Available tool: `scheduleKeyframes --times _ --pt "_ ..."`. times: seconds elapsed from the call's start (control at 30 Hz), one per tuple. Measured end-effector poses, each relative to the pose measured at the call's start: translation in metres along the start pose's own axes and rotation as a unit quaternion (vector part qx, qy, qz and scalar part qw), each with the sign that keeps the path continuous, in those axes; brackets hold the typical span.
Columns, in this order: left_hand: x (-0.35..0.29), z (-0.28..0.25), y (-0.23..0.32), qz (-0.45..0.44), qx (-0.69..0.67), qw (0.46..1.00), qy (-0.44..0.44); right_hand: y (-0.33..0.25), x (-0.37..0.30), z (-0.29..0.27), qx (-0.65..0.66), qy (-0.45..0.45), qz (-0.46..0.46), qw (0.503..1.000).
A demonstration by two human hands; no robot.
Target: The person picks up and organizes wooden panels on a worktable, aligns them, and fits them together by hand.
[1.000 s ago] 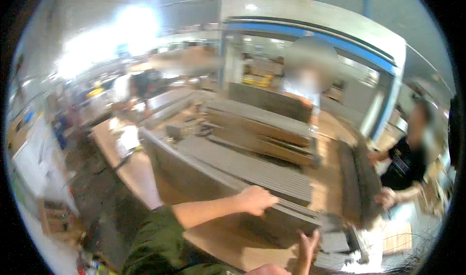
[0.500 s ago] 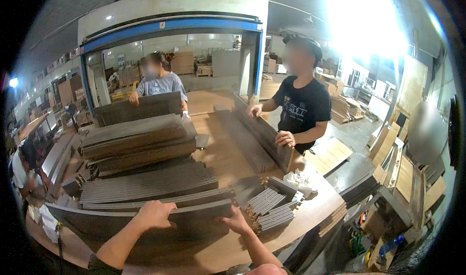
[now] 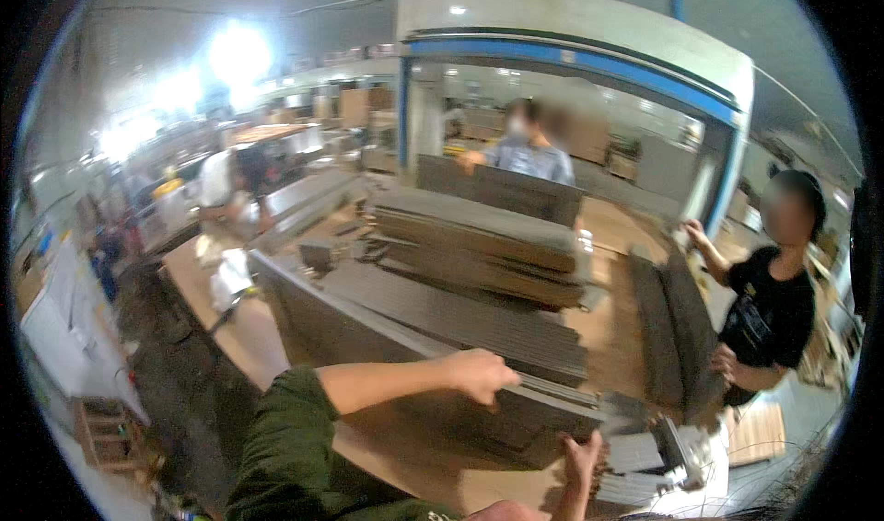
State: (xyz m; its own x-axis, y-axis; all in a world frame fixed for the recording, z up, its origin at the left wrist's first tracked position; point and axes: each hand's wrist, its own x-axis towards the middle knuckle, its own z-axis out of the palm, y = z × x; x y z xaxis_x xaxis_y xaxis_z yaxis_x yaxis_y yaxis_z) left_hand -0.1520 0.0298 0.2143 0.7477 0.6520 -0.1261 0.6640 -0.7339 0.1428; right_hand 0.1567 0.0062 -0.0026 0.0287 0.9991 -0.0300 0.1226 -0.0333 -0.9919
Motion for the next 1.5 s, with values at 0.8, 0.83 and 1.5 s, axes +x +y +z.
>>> scheduleKeyframes --times 0.8,0.83,1.5 --pt "-0.023 0.009 0.015 -0.044 0.031 0.997 0.060 -0.021 -0.018 0.020 0.164 0.012 -0.175 0.971" --pt "-0.021 0.012 0.012 -0.040 0.027 0.997 0.061 -0.015 -0.016 0.018 0.158 0.009 -0.177 0.971" --pt "-0.021 0.003 0.020 -0.059 0.003 0.997 0.043 -0.050 -0.036 0.038 0.246 0.076 -0.161 0.953"
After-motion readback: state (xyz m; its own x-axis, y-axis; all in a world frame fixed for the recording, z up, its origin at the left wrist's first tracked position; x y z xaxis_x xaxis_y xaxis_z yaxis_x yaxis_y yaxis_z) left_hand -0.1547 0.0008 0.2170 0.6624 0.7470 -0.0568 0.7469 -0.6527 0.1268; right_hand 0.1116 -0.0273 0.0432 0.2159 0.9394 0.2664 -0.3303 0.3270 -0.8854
